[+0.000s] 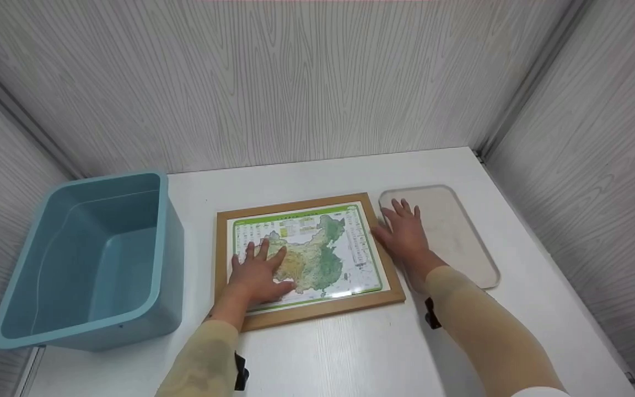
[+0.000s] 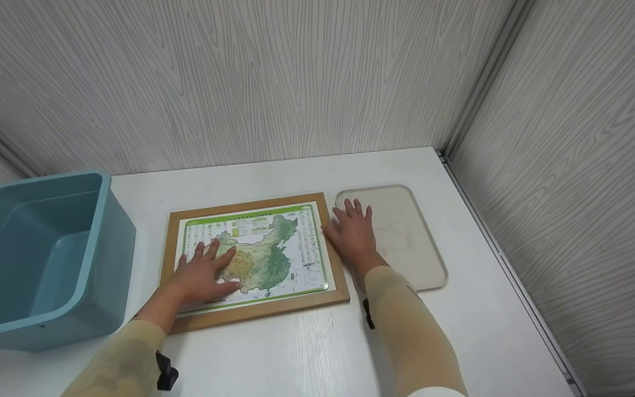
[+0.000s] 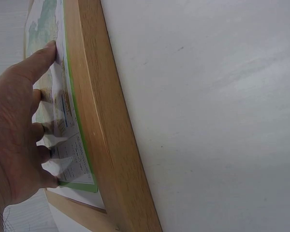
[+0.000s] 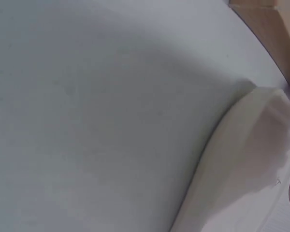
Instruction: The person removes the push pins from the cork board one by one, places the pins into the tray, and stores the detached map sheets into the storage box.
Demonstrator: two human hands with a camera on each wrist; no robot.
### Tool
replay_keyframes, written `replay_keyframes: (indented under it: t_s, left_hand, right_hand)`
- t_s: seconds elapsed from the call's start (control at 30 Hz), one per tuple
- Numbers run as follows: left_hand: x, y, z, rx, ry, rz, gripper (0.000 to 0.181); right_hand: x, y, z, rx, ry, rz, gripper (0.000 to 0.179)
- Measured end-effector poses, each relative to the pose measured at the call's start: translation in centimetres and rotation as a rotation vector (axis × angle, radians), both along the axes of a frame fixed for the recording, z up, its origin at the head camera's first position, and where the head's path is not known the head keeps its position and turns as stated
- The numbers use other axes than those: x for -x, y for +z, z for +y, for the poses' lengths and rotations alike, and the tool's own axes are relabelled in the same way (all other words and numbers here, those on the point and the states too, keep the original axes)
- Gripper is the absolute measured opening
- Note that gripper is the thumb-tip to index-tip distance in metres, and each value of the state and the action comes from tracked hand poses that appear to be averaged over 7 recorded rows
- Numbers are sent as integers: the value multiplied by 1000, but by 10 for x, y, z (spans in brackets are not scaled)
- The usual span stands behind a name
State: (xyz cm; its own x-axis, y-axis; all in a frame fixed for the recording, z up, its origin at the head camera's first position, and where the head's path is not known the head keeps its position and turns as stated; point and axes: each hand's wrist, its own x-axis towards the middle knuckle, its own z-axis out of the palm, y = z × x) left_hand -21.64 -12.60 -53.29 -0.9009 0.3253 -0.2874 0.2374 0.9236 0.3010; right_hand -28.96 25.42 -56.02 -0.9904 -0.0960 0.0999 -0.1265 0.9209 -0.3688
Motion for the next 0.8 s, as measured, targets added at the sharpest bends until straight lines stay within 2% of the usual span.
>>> replay_keyframes:
  t_s: [0.23,0.5,0.8]
  left_hand:
    - [-1,1,-1,-6,11,-5,92]
    - [-1,2,1,-4,22,-9,91]
    - [-1,1,0,12,9,-4,92]
  right_hand:
    - [1,-6,-12,-1,71,21,73]
    - [4,-6,-27,20,125,-27,87]
    - [5,-9,-39,18,153,-53,91]
